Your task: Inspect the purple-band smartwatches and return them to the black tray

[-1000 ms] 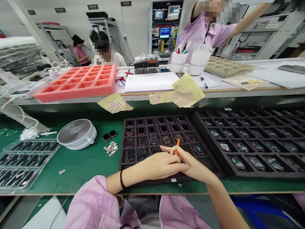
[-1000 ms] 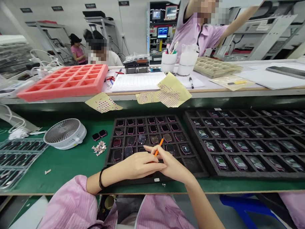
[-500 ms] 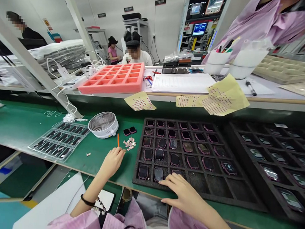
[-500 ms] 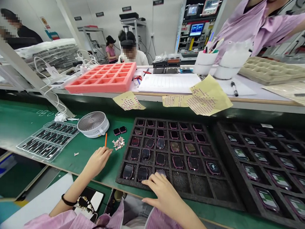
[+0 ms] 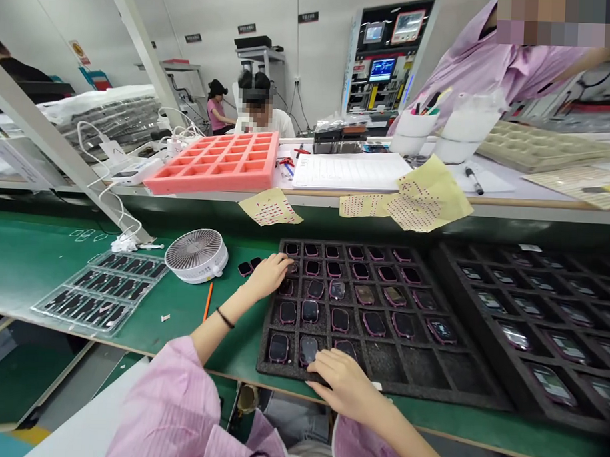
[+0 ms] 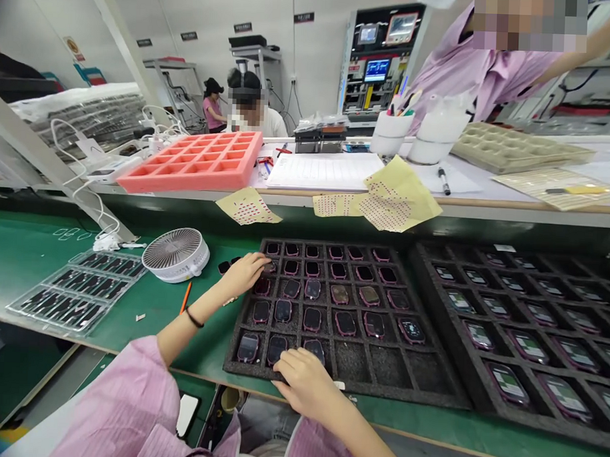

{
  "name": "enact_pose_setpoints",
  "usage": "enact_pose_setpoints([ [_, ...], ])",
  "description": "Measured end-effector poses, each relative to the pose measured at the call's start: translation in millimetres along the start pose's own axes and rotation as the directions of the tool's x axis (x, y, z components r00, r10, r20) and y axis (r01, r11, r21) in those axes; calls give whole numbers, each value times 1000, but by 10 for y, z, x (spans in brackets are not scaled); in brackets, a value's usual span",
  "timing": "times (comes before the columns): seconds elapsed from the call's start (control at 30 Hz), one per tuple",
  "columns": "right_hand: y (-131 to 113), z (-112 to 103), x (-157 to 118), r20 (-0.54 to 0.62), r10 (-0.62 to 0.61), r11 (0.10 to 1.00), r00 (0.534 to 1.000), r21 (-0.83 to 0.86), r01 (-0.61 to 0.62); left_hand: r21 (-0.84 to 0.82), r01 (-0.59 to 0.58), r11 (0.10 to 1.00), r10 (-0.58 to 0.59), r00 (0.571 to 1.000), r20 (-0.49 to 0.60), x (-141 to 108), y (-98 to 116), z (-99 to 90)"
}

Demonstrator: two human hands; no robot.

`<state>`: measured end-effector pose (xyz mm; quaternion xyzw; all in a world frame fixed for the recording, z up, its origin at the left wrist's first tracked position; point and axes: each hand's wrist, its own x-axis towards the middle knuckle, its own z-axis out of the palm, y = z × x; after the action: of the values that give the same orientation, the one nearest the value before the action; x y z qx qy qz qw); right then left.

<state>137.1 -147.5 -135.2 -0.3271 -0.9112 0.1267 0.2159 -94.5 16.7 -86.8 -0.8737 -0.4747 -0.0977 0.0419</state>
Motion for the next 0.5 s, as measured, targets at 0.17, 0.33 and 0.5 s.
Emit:
enact_pose_setpoints([
  [0.17,10,8,22,6,60,997,998,46,-60,-124,91,988,-59,970,236,771,-349,128],
  [0.33,14,-29,69,66,70,994,995,74,-74,-194,53,979,17,938,345,1087,-627,128],
  [0.5,-10,-59,102,105,75,991,992,101,-86,-118,12,993,28,942,335,1145,-621,162],
])
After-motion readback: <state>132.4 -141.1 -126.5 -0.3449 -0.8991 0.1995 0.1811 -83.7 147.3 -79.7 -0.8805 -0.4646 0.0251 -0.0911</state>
